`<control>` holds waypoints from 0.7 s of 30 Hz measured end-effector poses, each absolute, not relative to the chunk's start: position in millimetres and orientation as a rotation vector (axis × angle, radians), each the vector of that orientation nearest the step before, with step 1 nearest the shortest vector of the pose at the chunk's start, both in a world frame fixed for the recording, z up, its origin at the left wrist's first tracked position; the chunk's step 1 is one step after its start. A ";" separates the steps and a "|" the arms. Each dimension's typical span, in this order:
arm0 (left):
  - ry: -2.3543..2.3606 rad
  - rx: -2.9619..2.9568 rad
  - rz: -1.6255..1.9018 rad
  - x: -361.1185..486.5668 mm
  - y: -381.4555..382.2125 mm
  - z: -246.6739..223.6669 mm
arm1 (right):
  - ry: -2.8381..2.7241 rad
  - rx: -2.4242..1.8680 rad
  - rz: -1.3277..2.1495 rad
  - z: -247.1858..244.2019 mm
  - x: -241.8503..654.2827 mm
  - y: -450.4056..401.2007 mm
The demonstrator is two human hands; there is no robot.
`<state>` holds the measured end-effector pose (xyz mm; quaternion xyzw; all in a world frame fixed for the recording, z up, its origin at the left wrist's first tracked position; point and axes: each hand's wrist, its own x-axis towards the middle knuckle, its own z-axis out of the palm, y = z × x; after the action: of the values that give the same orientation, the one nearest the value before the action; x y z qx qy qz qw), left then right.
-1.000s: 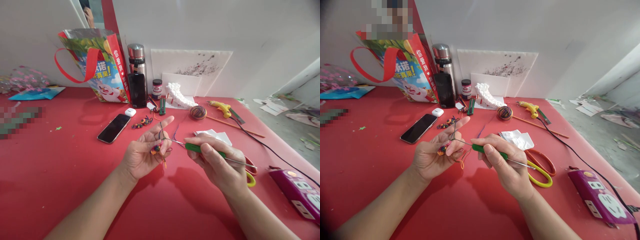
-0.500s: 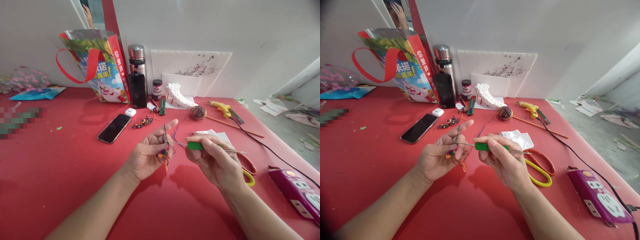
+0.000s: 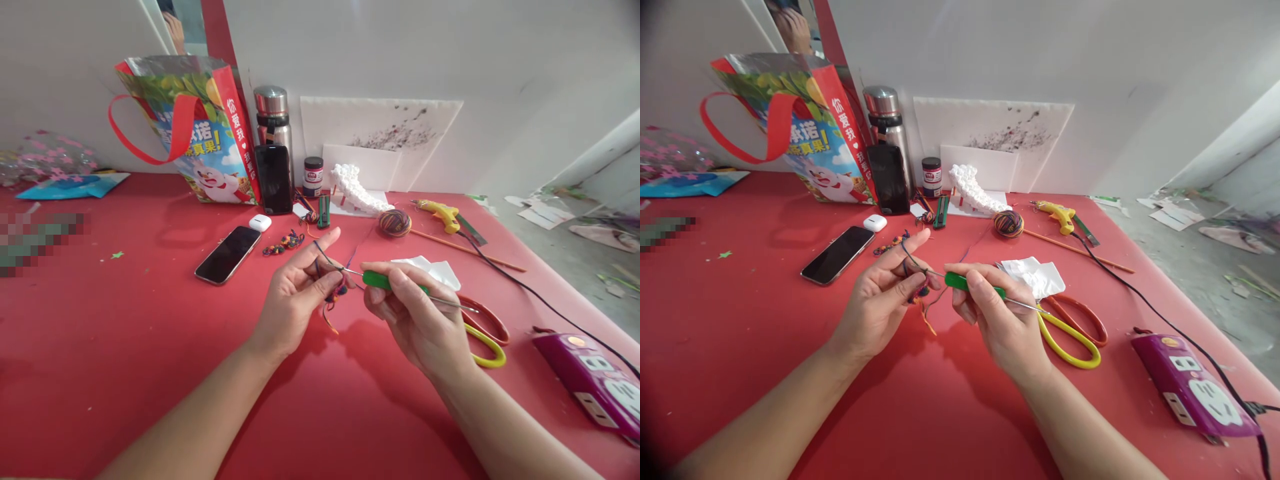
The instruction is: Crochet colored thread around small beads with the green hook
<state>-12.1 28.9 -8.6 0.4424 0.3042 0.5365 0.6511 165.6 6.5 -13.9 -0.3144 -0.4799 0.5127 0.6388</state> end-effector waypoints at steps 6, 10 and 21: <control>0.748 1.003 1.270 -8.9 23.4 -2.1 | -1.295 -0.780 0.933 -21.6 164.7 0.1; 0.797 0.969 1.339 -2.7 18.5 0.0 | -1.526 -0.819 0.527 -25.9 155.0 -6.8; 0.587 0.774 1.217 -8.5 22.5 7.1 | -1.598 -0.730 0.445 -27.1 152.7 -9.4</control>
<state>-8.5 22.5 7.1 0.3491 0.2649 0.5490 0.7117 152.7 -9.4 -27.1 -0.3171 -0.6940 0.1935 0.6168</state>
